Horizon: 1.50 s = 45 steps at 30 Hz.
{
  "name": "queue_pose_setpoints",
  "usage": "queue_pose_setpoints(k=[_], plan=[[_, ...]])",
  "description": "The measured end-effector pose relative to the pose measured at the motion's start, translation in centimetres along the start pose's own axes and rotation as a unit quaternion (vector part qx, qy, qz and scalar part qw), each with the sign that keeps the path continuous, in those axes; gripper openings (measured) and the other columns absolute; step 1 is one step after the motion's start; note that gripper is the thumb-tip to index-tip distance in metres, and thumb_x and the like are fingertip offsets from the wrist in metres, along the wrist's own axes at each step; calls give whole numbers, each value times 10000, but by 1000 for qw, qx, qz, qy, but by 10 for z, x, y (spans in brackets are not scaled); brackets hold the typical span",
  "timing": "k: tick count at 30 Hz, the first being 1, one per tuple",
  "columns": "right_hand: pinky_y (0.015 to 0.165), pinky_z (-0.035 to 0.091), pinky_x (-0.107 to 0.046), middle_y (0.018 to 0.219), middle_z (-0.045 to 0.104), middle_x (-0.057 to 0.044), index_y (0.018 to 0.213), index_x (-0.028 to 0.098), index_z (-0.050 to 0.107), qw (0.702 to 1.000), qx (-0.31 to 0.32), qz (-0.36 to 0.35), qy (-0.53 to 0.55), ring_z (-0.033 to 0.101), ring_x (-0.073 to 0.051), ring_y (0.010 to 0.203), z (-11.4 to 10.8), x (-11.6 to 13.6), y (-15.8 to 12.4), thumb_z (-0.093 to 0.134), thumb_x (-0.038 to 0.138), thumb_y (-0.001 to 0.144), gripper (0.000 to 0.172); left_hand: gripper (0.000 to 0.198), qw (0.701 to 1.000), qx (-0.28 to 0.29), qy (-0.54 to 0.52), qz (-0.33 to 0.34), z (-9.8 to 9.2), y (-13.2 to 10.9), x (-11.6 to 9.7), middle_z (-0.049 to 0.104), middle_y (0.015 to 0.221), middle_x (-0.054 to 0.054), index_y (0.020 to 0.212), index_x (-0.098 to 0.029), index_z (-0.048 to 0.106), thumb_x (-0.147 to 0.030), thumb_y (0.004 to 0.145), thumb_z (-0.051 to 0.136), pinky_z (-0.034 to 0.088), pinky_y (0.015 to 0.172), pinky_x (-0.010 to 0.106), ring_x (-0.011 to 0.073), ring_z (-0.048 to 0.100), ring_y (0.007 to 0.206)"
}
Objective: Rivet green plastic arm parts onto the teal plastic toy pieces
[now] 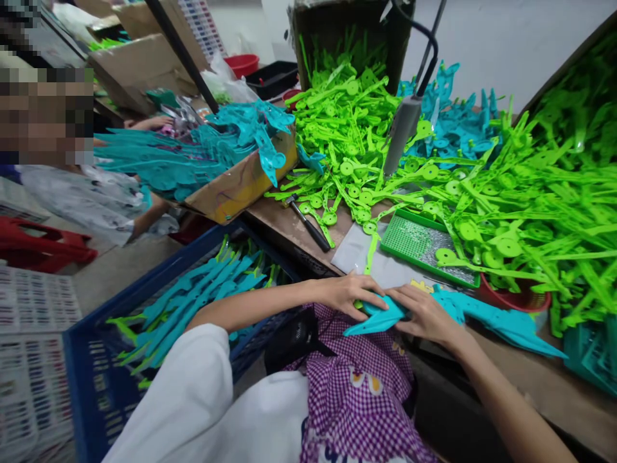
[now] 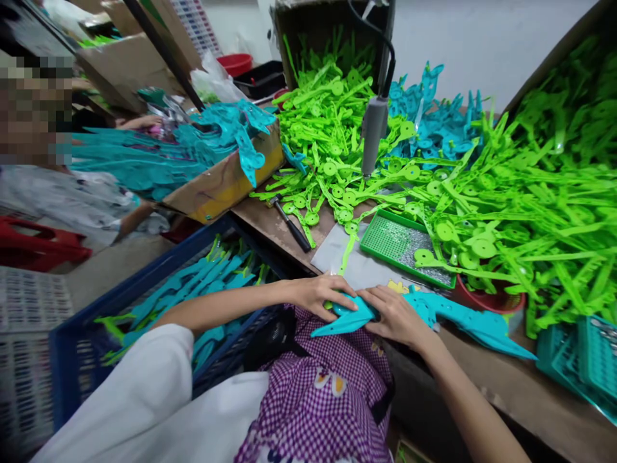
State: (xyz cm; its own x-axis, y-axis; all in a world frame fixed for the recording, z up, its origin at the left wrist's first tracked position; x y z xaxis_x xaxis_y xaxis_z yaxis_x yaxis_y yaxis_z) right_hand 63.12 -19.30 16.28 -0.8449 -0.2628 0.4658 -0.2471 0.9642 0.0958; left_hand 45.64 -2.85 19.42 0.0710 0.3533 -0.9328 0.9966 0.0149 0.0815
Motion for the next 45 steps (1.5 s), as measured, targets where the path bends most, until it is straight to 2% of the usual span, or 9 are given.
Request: queue_pose_setpoints(k=[6, 11, 16, 20, 25, 29, 34, 40, 45], plan=[[899, 476, -427, 1173, 608, -139, 1319, 157, 496, 998, -3, 43, -36, 577, -278, 1057, 9, -5, 10, 609, 233, 769, 567, 418, 995, 51, 90, 2, -9, -1, 20, 625, 1243, 92, 1089, -313, 719, -250, 677, 758, 358, 1041, 355, 278, 552, 1180], [926, 457, -441, 1197, 601, -143, 1336, 156, 483, 997, -8, 57, -59, 565, -284, 1086, 17, -12, 24, 601, 235, 768, 586, 428, 988, -57, 143, 21, -17, -17, 29, 591, 1300, 89, 1097, -325, 706, -239, 684, 778, 278, 1100, 402, 284, 492, 1256], [911, 458, -430, 1193, 604, -134, 1338, 163, 479, 997, -3, 59, -58, 568, -281, 1075, 17, -10, 25, 603, 237, 757, 599, 729, 980, -181, -30, -74, -23, -37, 39, 457, 1425, 127, 1250, -264, 611, -268, 567, 867, 276, 1116, 440, 313, 393, 1334], [900, 460, -438, 1199, 604, -131, 1338, 180, 473, 996, -19, 57, -59, 570, -281, 1067, 14, -9, 24, 591, 211, 747, 603, 562, 864, -362, -284, -204, -21, -13, 61, 634, 1150, 128, 1181, -159, 621, -329, 678, 805, 497, 888, 353, 208, 646, 950], [876, 472, -429, 1167, 624, -117, 1349, 206, 455, 995, -40, 70, -65, 584, -273, 1034, 12, -13, 27, 588, 193, 741, 623, 265, 784, -285, -489, -256, -8, 33, 73, 688, 768, 88, 889, -84, 639, -313, 784, 721, 534, 619, 259, 152, 656, 624], [873, 478, -425, 1179, 631, -116, 1357, 209, 452, 994, -30, 80, -63, 597, -274, 1035, 14, -16, 29, 595, 202, 755, 619, 175, 739, -316, -545, -240, -3, 25, 70, 697, 774, 94, 848, -88, 616, -226, 789, 705, 557, 706, 285, 168, 683, 681], [901, 463, -428, 1215, 625, -115, 1382, 203, 430, 988, -71, 113, -72, 592, -280, 1077, 10, -21, 32, 579, 235, 792, 609, 292, 693, -452, -541, -151, -2, 12, 60, 699, 893, 67, 973, -137, 585, -212, 739, 742, 547, 834, 340, 221, 687, 910], [918, 422, -437, 1212, 631, -100, 1334, 219, 472, 978, -70, 184, -64, 581, -282, 1097, 5, -14, 47, 546, 198, 793, 546, 463, 716, -403, -542, -175, 0, 13, 50, 677, 1031, 65, 1101, -185, 538, -260, 710, 774, 559, 768, 317, 210, 678, 913], [1011, 351, -508, 1273, 582, -109, 1364, 225, 432, 967, -49, 248, -43, 526, -303, 1183, 11, -2, 47, 586, 262, 800, 585, 534, 723, -408, -522, -197, 5, 10, 63, 687, 896, 37, 1051, -180, 508, -214, 618, 819, 552, 713, 293, 179, 677, 790]])
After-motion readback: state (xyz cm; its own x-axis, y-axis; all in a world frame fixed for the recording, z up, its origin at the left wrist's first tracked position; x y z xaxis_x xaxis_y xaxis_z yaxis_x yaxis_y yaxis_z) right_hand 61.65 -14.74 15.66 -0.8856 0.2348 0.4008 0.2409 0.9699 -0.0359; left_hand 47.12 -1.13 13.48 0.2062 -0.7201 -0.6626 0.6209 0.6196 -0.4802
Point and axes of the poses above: each hand's wrist, its own y-axis towards the middle knuckle, its own z-axis out of the palm, x = y × z, the point moved 1 cm from there along y, towards the middle knuckle
